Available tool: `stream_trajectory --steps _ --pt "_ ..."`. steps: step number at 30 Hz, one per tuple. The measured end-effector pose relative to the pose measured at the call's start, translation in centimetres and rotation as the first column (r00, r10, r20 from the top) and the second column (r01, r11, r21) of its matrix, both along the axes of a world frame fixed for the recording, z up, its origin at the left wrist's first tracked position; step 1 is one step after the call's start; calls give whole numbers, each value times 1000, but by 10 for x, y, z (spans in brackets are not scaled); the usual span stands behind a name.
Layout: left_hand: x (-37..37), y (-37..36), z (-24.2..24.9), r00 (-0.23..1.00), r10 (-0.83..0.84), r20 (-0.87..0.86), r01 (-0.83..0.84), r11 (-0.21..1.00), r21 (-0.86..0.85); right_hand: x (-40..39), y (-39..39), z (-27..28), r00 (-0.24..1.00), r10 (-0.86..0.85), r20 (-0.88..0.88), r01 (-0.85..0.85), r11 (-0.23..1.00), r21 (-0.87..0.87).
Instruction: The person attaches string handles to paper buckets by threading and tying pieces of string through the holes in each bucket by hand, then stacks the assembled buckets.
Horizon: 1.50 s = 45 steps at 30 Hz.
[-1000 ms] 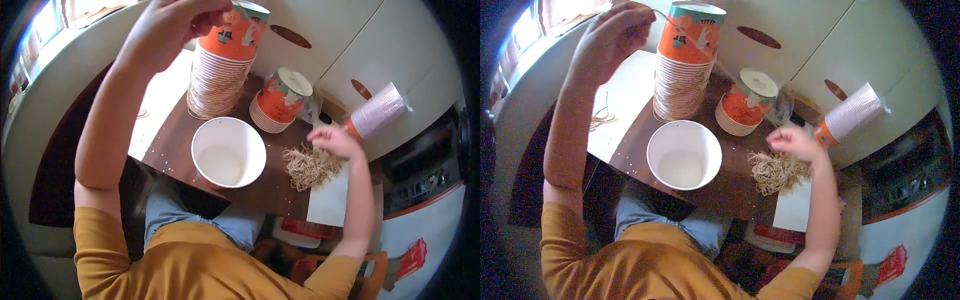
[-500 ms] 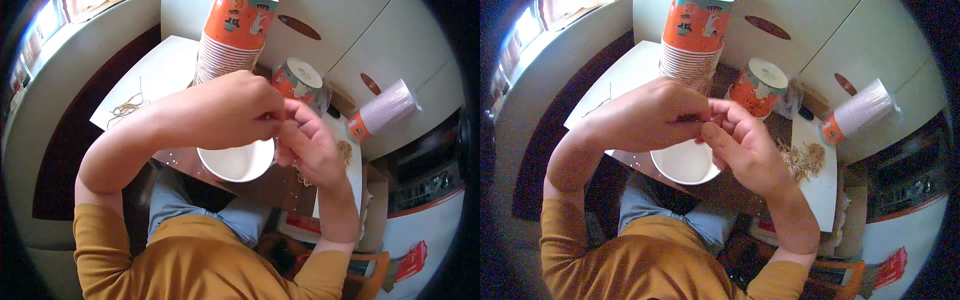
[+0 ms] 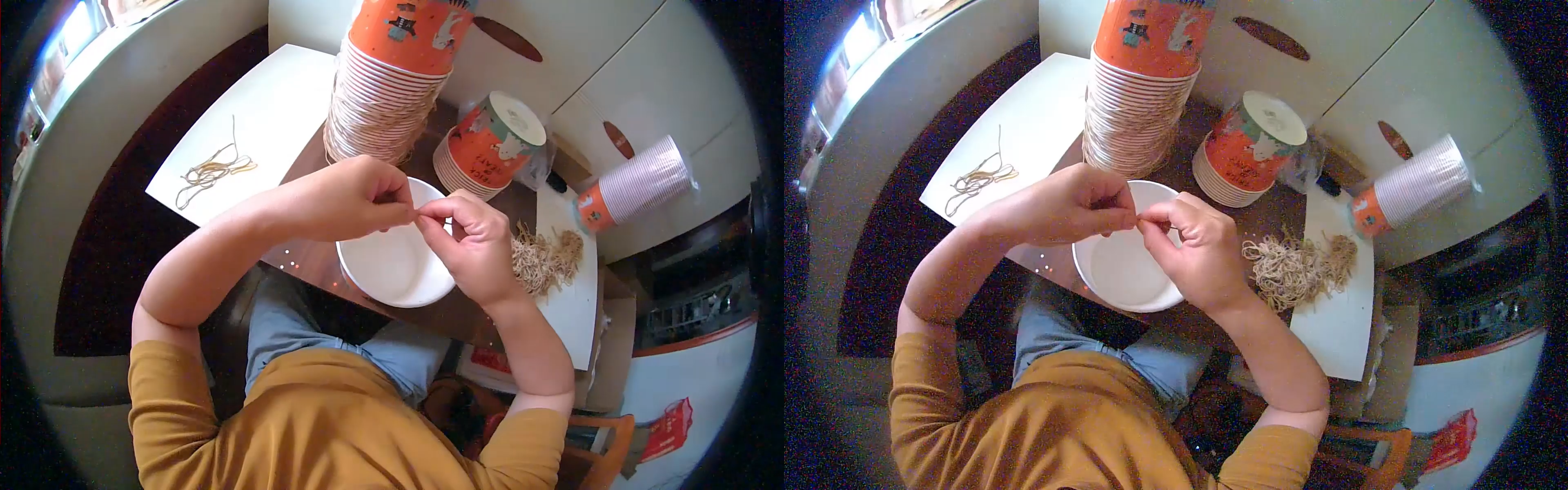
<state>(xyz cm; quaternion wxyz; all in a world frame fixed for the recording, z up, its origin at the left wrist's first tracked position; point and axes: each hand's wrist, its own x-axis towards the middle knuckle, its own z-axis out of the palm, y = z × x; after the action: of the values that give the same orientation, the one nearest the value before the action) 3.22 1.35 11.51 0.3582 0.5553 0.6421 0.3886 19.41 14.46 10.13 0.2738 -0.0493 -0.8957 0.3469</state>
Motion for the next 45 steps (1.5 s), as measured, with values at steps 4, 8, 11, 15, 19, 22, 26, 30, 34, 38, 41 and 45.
stream_trajectory --steps 4,8,11,15,19,22,26,30,34,38,41,45 --pt "-18 5 -27 882 322 -344 -215 925 314 -12 6 -14 990 -83 113 100 984 -149" --pt "-41 22 -58 912 265 -313 -242 964 110 -30 21 -36 953 -78 291 204 878 -433" --pt "-19 14 -64 924 311 -223 -287 948 136 -37 25 -57 925 -55 375 248 836 -489" --pt "3 -4 -63 945 324 -36 -323 946 32 -35 17 -60 910 -112 398 288 863 -415" --pt "4 -9 -69 926 337 168 -333 941 -54 -34 13 -61 938 -96 334 249 855 -455" --pt "-2 -6 -70 918 357 172 -355 934 -43 -36 11 -63 941 -80 330 238 849 -472" --pt "-6 -3 -77 933 341 115 -342 939 -12 -39 9 -69 943 -70 325 230 843 -487" --pt "-9 -2 -80 943 330 45 -331 943 17 -39 8 -69 945 -88 316 236 853 -467" --pt "-9 0 -82 948 318 11 -318 946 57 -41 9 -70 941 -105 321 249 858 -449" --pt "-8 0 -77 949 314 -9 -313 949 36 -44 7 -67 936 -101 337 252 860 -444" --pt "-9 -1 -78 957 292 6 -292 955 48 -45 6 -70 939 -74 335 227 867 -444" --pt "-12 0 -80 974 227 -9 -225 968 112 -44 3 -68 939 -55 339 216 863 -456"
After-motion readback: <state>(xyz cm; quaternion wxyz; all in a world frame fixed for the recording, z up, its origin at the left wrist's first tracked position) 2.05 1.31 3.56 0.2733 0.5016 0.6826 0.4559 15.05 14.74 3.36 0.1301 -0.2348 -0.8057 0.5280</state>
